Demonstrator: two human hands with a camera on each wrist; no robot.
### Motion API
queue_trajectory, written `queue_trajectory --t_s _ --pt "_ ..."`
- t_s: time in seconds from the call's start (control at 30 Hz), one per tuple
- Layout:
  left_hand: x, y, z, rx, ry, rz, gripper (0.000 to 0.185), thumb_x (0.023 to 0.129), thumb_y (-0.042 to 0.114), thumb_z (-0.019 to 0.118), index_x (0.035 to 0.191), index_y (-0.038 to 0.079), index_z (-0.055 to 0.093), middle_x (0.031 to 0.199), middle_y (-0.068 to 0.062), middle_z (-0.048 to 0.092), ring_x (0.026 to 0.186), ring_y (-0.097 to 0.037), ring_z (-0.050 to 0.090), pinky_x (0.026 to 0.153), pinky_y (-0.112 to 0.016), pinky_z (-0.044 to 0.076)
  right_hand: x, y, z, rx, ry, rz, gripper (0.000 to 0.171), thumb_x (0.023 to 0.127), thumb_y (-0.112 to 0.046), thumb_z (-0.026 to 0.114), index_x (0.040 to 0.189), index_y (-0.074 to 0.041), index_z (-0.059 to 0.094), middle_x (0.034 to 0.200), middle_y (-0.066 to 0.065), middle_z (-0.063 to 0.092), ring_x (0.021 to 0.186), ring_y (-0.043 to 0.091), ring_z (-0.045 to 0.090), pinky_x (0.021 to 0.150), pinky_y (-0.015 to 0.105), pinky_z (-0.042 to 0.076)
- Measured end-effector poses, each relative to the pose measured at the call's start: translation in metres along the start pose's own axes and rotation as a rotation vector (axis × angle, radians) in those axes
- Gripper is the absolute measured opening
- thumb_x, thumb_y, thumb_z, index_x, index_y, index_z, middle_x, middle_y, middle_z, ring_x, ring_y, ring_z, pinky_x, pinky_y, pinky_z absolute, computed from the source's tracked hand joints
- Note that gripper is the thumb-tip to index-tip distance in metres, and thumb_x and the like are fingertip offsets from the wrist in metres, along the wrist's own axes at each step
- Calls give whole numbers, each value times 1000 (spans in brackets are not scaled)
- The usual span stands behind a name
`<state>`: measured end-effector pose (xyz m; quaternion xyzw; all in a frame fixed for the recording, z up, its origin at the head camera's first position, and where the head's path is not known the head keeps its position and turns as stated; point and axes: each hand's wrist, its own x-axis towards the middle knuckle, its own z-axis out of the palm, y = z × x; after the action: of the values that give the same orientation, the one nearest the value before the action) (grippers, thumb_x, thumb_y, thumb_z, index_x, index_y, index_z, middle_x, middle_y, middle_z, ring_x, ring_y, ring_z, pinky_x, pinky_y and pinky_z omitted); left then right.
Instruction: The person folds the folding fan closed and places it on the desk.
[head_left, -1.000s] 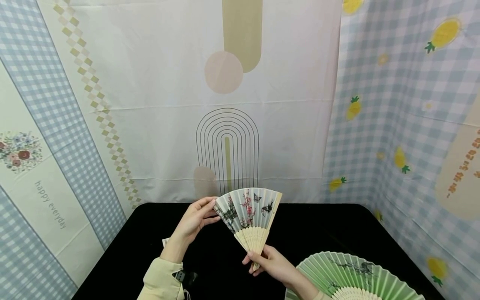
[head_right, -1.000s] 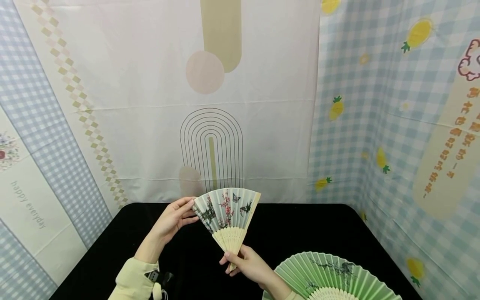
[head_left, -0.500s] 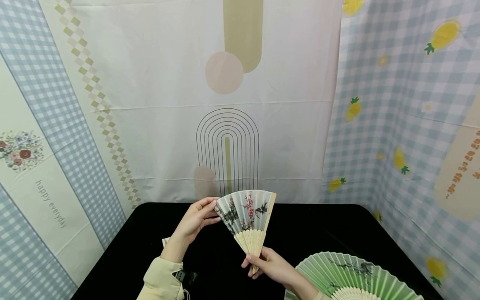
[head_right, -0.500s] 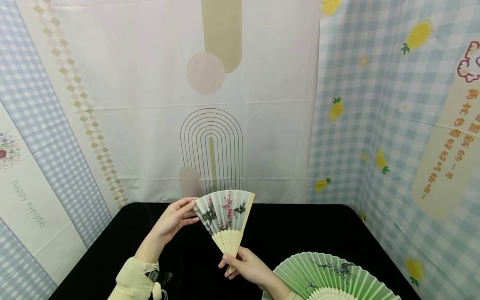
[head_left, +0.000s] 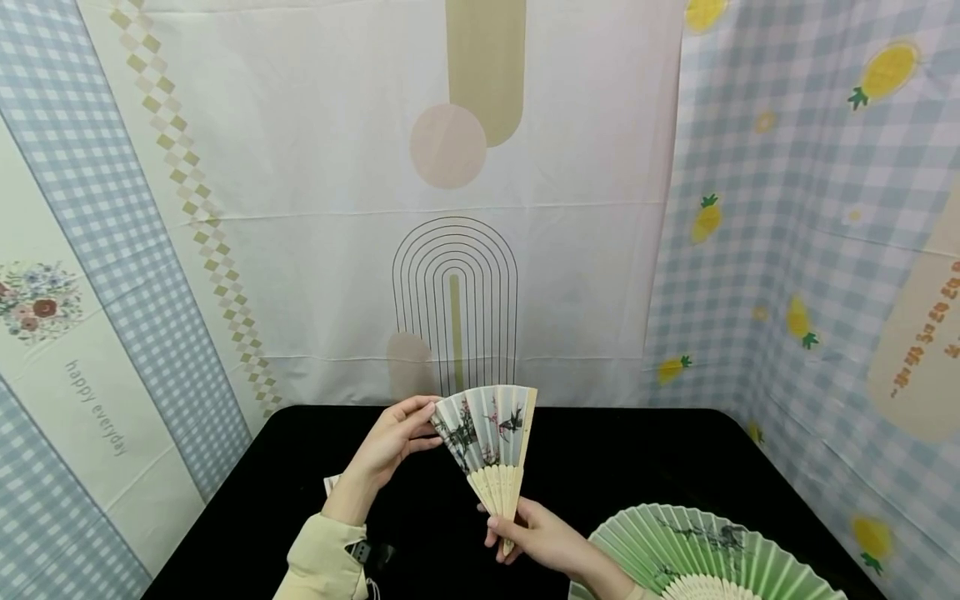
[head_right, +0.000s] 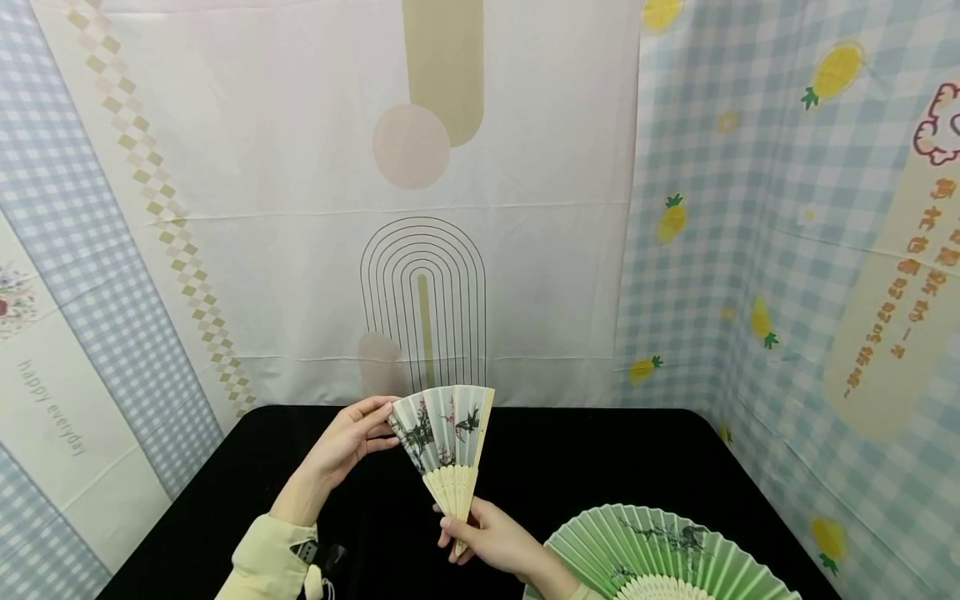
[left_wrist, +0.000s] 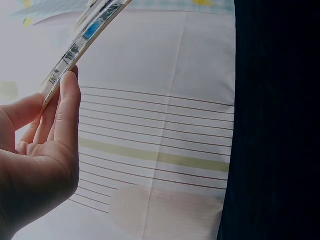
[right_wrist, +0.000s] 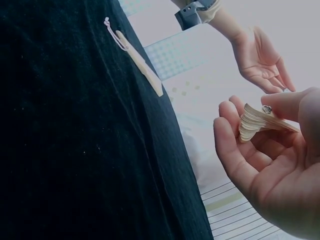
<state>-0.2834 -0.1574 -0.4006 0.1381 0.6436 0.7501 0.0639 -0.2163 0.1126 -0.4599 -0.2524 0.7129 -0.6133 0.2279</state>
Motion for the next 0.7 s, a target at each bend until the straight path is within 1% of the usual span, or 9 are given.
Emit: queue_trajectory --t_s 0.17,0.3,0.37,0.43,0.53,0.6,0.7 --pt "-2 0 -1 18 -14 2 46 106 23 56 140 -8 50 115 -9 67 97 -19 69 87 -38 59 1 0 2 -16 -2 7 46 107 -28 54 137 6 53 95 6 68 75 17 65 69 38 60" --pt "-3 -1 -2 17 -11 -5 47 106 23 56 140 -8 49 116 -10 67 98 -19 69 87 -37 59 1 0 3 -19 0 4 46 107 -27 53 138 7 52 96 7 68 76 17 66 70 42 60" --pt "-2 -1 -4 12 -5 -9 46 106 23 56 140 -8 50 117 -10 67 98 -19 70 87 -37 59 1 0 4 -19 9 0 42 107 -26 53 134 6 55 97 7 69 77 17 66 72 44 60" --pt "-2 -2 -5 8 3 -7 45 106 23 56 140 -7 51 117 -10 67 98 -19 70 86 -36 59 1 0 4 -9 24 -1 39 107 -26 53 129 6 57 100 8 70 79 17 67 73 42 60" --pt "-2 -1 -6 6 21 3 45 106 23 56 139 -7 51 117 -10 68 99 -20 70 85 -35 59 1 1 5 25 70 -2 36 107 -26 53 126 5 56 105 9 70 84 18 68 74 35 60" --pt "-3 0 -6 8 37 11 43 106 22 55 139 -6 52 117 -9 68 99 -21 70 86 -37 59 2 2 5 44 108 -17 41 107 -27 53 132 6 52 111 13 70 89 20 69 74 30 59" --pt "-4 2 -7 8 58 17 42 107 21 54 139 -6 52 117 -10 68 98 -21 70 87 -39 59 3 3 6 55 172 -48 51 106 -25 55 144 7 43 121 20 67 97 27 70 76 30 59"
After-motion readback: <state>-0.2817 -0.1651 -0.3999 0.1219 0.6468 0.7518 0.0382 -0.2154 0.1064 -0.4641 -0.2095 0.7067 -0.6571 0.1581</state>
